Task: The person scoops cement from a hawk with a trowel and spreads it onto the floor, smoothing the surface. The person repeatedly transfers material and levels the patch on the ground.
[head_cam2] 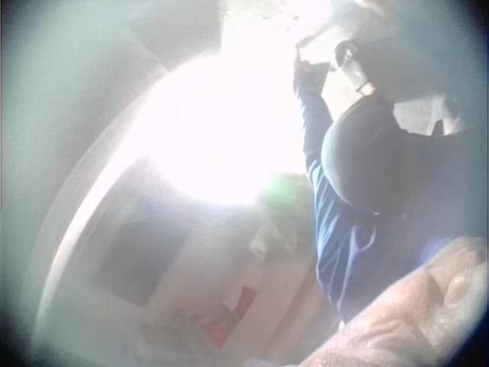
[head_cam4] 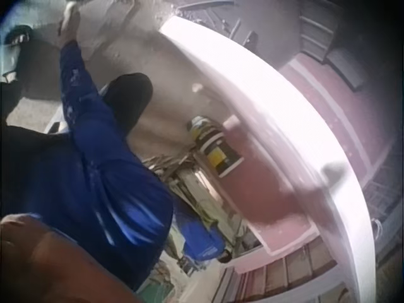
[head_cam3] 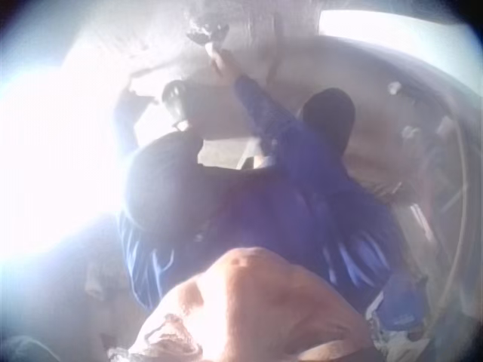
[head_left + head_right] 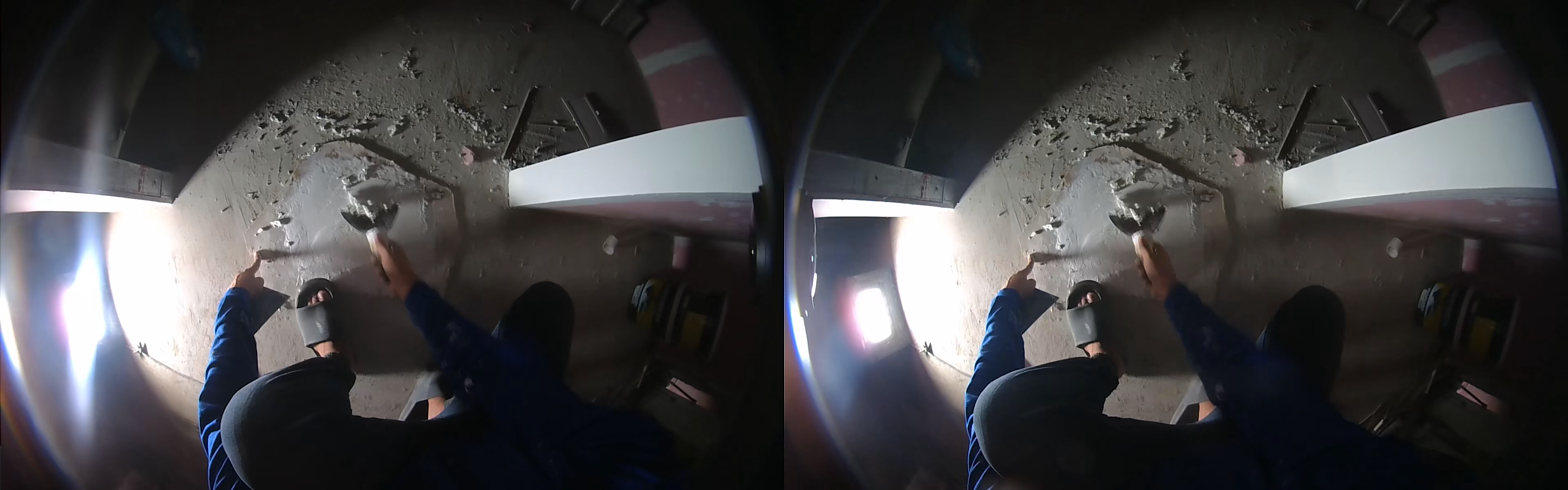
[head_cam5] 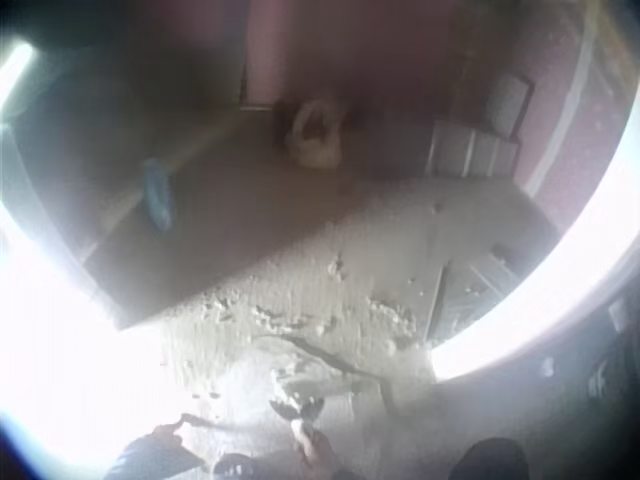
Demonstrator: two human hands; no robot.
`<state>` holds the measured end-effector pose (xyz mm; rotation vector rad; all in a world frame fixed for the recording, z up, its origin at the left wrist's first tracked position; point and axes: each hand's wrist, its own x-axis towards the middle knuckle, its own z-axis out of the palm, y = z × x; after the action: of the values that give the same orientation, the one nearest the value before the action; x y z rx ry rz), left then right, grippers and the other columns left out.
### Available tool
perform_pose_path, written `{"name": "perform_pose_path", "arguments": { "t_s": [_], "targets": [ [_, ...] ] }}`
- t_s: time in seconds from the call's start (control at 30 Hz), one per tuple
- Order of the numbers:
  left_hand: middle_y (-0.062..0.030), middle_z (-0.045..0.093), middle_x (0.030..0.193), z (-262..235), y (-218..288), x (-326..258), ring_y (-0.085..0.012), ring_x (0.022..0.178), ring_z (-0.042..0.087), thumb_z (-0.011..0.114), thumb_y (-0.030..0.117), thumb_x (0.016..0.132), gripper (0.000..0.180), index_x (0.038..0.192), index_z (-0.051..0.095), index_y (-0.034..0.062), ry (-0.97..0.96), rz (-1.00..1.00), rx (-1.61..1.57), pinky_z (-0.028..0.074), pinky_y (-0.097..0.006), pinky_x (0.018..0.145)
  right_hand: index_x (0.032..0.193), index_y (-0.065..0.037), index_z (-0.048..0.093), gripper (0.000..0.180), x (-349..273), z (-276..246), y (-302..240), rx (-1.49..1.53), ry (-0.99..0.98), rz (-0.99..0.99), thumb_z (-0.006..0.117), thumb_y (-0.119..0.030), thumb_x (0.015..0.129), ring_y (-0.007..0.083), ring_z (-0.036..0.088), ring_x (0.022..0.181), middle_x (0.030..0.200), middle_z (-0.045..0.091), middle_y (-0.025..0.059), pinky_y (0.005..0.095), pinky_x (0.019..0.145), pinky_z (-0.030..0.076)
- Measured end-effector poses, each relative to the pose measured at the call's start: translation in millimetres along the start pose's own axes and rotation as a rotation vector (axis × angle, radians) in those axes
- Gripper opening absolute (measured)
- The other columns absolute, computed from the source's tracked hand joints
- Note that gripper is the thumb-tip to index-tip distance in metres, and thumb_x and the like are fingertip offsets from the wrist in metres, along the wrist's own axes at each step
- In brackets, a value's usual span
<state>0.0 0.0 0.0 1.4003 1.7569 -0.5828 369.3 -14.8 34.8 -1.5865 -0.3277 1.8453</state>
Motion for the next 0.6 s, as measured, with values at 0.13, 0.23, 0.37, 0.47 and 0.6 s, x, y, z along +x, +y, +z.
{"name": "perform_pose_path", "arguments": {
  "t_s": [0.13,0.23,0.37,0.47,0.6],
  "targets": [
    [-0.0282,0.055,0.120,6.0,-3.4,0.0,-0.0391,0.112,0.055,0.048,0.016,0.078,0.079,0.148,0.015,0.0295,-0.001,0.003,-0.049,0.043,-0.041,0.097,0.080,-0.013,0.044,0.034,19.1,10.2,-13.6,0.028,0.053,-0.008,0.054,-0.043,0.092,0.0087,0.038,0.034,0.050,0.043,-0.0011,0.0248,0.032,0.026],
    [-0.0266,0.055,0.122,9.3,-11.6,-2.6,-0.0379,0.113,0.055,0.049,0.017,0.078,0.081,0.148,0.011,0.0328,0.044,0.028,-0.013,0.043,-0.042,0.097,0.070,-0.011,0.041,0.044,83.3,39.8,-61.7,0.077,0.007,0.089,0.055,-0.047,0.090,0.0092,0.037,0.034,0.049,0.041,-0.0002,0.0250,0.032,0.025],
    [-0.0257,0.056,0.121,0.5,-1.2,-4.1,-0.0373,0.114,0.055,0.049,0.019,0.077,0.082,0.148,0.010,0.0354,0.035,-0.008,-0.036,0.043,-0.042,0.097,0.071,-0.012,0.041,0.044,57.7,30.1,-58.4,0.099,0.010,0.122,0.054,-0.049,0.090,0.0096,0.037,0.034,0.049,0.041,-0.0003,0.0254,0.031,0.025],
    [-0.0303,0.056,0.116,-3.5,-2.2,-5.5,-0.0403,0.110,0.056,0.048,0.016,0.078,0.082,0.148,0.008,0.0315,0.008,0.017,-0.025,0.043,-0.042,0.097,0.074,-0.013,0.044,0.043,9.0,14.0,-25.1,-0.021,0.058,0.052,0.054,-0.051,0.089,0.0093,0.037,0.034,0.049,0.042,-0.0009,0.0253,0.030,0.026],
    [-0.0252,0.056,0.121,7.0,-8.8,-1.7,-0.0365,0.114,0.055,0.049,0.020,0.077,0.083,0.148,0.009,0.0325,0.037,0.035,-0.036,0.043,-0.043,0.097,0.072,-0.012,0.043,0.043,55.2,20.9,-38.6,0.183,-0.044,0.134,0.054,-0.050,0.090,0.0097,0.038,0.035,0.050,0.042,-0.0011,0.0252,0.031,0.027]
  ]
}}
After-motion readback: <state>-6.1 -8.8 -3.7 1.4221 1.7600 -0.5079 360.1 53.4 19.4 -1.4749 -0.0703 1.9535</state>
